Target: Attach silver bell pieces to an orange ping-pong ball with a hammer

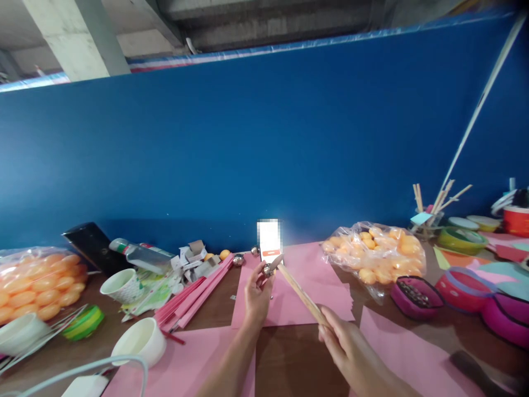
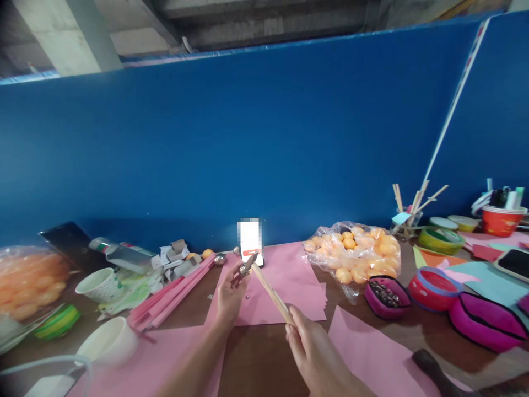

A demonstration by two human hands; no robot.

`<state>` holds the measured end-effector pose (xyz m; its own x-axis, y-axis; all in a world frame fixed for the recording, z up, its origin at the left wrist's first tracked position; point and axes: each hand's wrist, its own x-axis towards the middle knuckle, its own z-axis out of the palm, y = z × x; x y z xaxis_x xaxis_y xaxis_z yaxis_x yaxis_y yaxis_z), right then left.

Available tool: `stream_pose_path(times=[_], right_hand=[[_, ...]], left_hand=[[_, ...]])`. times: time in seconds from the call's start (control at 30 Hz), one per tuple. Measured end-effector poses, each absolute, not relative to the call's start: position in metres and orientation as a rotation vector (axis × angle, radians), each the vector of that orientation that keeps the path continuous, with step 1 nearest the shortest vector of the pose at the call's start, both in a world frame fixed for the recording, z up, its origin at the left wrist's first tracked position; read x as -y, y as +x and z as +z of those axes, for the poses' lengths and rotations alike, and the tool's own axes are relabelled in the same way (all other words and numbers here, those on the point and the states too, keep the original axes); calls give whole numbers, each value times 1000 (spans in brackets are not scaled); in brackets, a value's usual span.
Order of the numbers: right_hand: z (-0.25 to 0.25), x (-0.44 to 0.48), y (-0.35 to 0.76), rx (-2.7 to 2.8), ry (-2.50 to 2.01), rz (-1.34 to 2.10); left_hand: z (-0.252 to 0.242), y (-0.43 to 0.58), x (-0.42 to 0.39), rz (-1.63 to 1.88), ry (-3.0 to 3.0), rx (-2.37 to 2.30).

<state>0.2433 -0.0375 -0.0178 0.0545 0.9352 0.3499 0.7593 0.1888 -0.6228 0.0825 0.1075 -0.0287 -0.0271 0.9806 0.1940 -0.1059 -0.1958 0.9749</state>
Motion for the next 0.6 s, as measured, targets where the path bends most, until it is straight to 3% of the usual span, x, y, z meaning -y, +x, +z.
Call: stream_pose_path(times=[0.6], right_hand=[[-17, 35, 248, 1798, -1582, 349]], left_hand=[[-30, 83, -108, 1423, 1265, -1071]])
